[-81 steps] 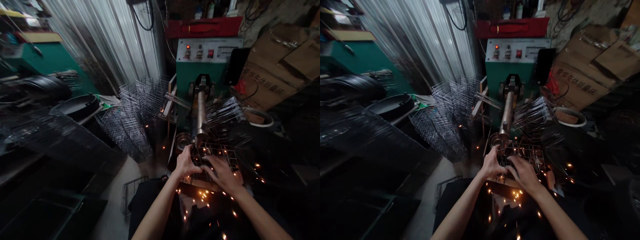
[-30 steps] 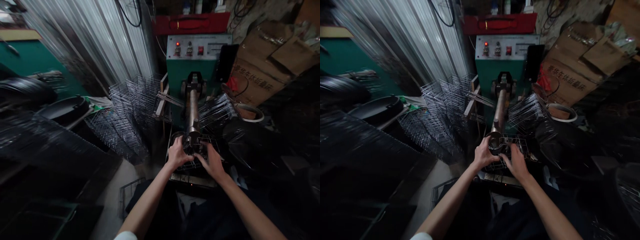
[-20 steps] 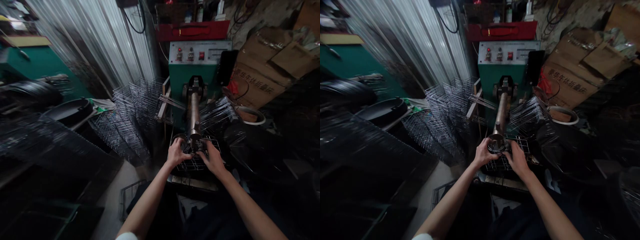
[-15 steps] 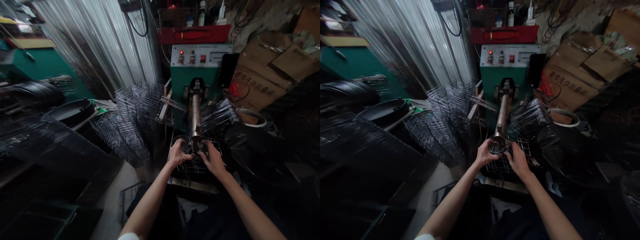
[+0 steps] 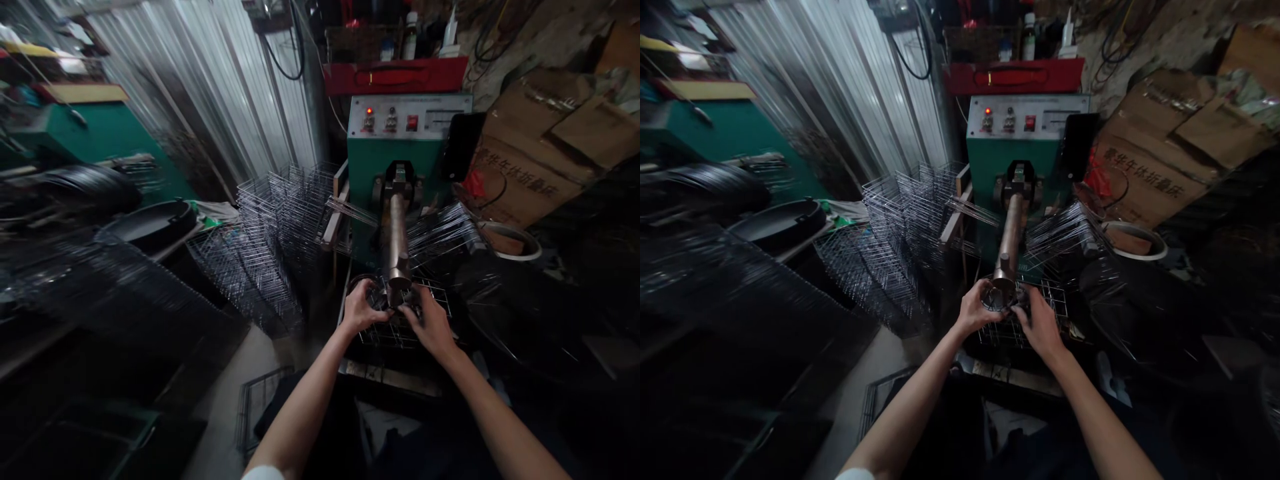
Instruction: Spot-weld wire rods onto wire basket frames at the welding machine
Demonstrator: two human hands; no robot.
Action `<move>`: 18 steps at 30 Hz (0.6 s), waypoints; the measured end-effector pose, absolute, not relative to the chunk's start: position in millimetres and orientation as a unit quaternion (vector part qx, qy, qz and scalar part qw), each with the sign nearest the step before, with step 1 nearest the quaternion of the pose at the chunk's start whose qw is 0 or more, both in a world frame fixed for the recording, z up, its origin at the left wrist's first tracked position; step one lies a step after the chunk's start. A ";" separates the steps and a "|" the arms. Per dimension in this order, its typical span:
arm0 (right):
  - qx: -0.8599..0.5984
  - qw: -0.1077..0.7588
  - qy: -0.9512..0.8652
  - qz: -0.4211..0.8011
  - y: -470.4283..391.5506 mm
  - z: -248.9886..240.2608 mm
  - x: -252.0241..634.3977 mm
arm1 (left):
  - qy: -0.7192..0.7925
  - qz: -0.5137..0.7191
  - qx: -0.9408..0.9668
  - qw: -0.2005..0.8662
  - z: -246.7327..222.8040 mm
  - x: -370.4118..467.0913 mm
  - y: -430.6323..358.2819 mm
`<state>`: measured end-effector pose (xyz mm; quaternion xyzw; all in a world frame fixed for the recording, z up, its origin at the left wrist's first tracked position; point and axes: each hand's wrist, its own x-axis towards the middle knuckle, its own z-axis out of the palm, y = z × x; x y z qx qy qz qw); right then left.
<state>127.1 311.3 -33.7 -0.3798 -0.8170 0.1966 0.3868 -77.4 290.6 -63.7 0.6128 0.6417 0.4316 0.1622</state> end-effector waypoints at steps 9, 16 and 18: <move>-0.370 0.387 -0.830 0.159 295.5 -28.5 151.1 | 0.637 0.390 0.628 0.220 -57.2 -86.5 285.3; -0.635 0.307 -0.703 0.091 241.3 -105.1 372.1 | 0.526 0.477 0.608 0.356 -74.5 -101.6 283.4; -0.704 0.273 -0.647 0.112 212.0 -119.3 422.7 | 0.510 0.502 0.576 0.395 -77.2 -105.6 284.2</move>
